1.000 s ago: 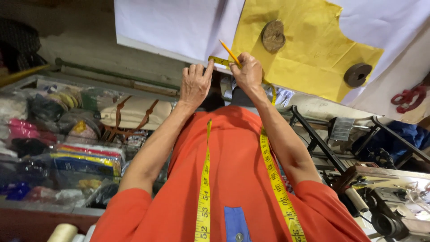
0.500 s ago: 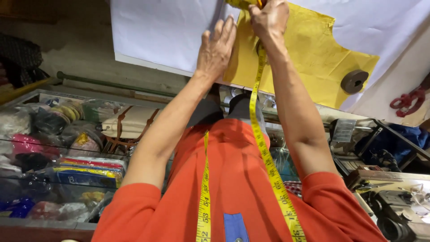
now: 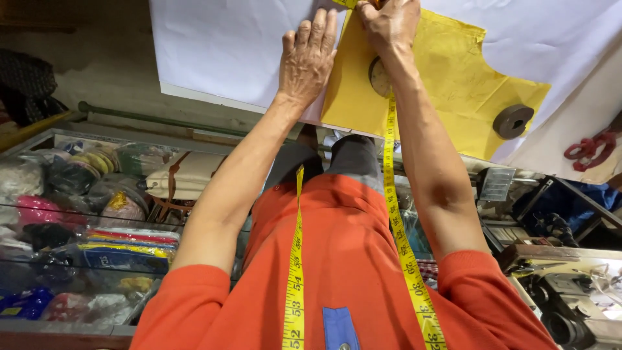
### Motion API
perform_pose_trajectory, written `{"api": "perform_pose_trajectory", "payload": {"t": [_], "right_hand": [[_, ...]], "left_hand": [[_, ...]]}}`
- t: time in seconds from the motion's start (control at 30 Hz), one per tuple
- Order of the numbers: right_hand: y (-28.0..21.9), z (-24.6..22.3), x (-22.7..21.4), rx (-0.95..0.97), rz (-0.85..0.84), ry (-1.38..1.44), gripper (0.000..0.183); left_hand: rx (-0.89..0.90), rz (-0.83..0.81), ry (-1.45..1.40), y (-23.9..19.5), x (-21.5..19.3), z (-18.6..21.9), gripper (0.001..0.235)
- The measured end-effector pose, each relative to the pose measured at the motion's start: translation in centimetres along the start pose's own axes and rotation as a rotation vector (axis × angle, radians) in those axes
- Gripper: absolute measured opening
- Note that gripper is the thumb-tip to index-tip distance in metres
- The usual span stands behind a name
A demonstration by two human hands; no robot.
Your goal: Positioning a yellow paper pattern on white fabric, securing it with weights, and measuring dimensions with a tape measure.
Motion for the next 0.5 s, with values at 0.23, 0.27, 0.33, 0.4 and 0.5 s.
{"api": "perform_pose_trajectory", "payload": {"t": [0.23,0.27,0.33,0.4,0.5], "right_hand": [[0.2,-1.9,-0.4,-0.207,0.082,0.019,0.030],[0.2,-1.9,-0.4,-0.183,0.070,0.031,0.029],[0.1,-2.4,-0.6,-0.162,0.058,0.068,0.029],[0.0,-2.1,-0.5,-0.138,0.047,0.104,0.029],[0.2,-1.3,0.0,-0.089,0.015,0.091,0.033]], "left_hand": [[-0.096,-0.025,0.058,1.7,-0.4,-0.2,0.084],[-0.109,-0.065,0.052,1.9,-0.3,-0.3,0.080],[-0.121,-0.083,0.048,2.0,-0.2,-0.4,0.080],[-0.129,-0.102,0.042,2.1,-0.1,-0.4,0.081],[-0.145,-0.066,0.023,2.3,-0.4,-0.5,0.077]]}}
Point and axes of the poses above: each hand's wrist, its own y-axis towards the middle knuckle, its own x-axis out of the palm, z = x × y, the point moved 10 cm from there along y, towards the middle knuckle, and after that the axes turned 12 degrees about -x, right-handed, at the moved point
